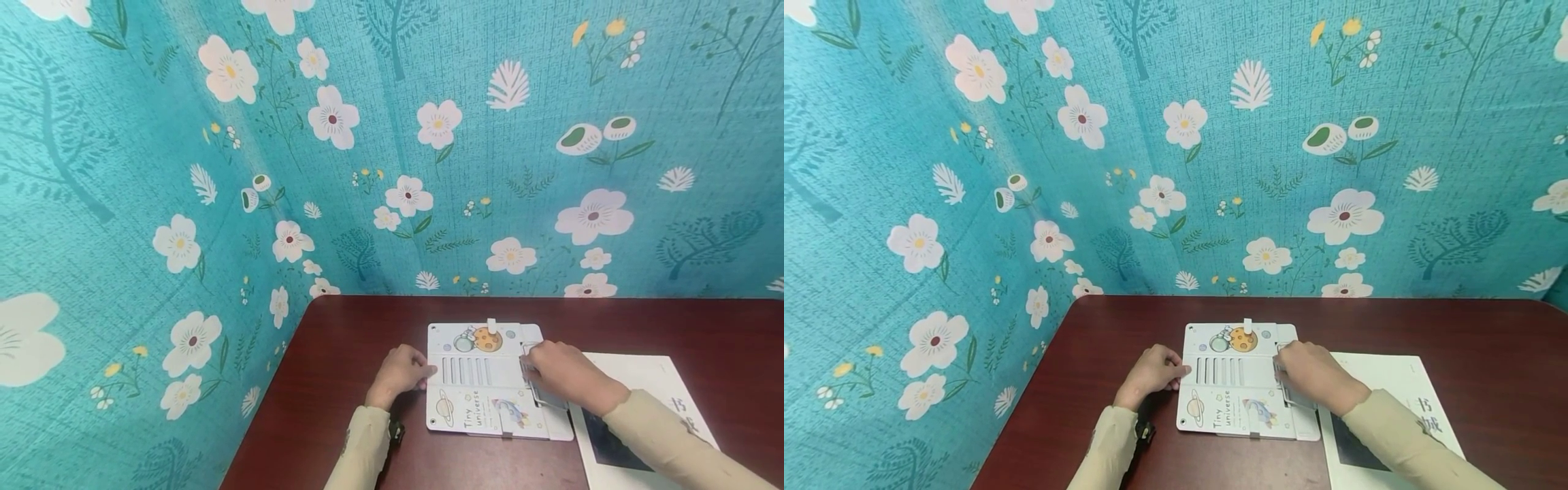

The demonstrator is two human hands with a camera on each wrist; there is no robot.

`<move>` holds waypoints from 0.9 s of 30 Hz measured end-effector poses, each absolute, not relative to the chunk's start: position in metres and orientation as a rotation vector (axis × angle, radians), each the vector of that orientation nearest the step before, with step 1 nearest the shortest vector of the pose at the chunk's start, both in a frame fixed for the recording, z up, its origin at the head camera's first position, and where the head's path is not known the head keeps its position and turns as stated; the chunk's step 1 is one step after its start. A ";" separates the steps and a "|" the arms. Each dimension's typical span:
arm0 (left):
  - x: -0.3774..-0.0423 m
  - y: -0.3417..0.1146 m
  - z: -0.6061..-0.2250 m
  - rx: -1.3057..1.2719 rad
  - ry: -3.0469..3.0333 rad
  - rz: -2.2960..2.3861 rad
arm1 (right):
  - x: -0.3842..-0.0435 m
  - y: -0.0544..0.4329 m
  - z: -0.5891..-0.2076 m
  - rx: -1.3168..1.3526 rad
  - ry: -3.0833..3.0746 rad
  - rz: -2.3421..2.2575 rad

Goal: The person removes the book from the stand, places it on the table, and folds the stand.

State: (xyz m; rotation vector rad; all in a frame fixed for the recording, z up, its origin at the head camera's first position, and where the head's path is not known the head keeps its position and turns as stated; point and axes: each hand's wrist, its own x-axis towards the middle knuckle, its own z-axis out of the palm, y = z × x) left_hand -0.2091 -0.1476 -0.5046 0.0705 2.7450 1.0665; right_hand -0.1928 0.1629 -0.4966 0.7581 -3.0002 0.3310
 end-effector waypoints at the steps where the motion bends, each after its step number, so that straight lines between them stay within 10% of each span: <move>1: -0.209 -0.147 -0.505 0.070 2.742 1.068 | -0.193 0.163 -0.497 0.760 -3.001 0.331; 27: -0.207 -0.151 -0.496 0.079 2.828 0.993 | -0.149 0.157 -0.471 0.758 -2.879 0.386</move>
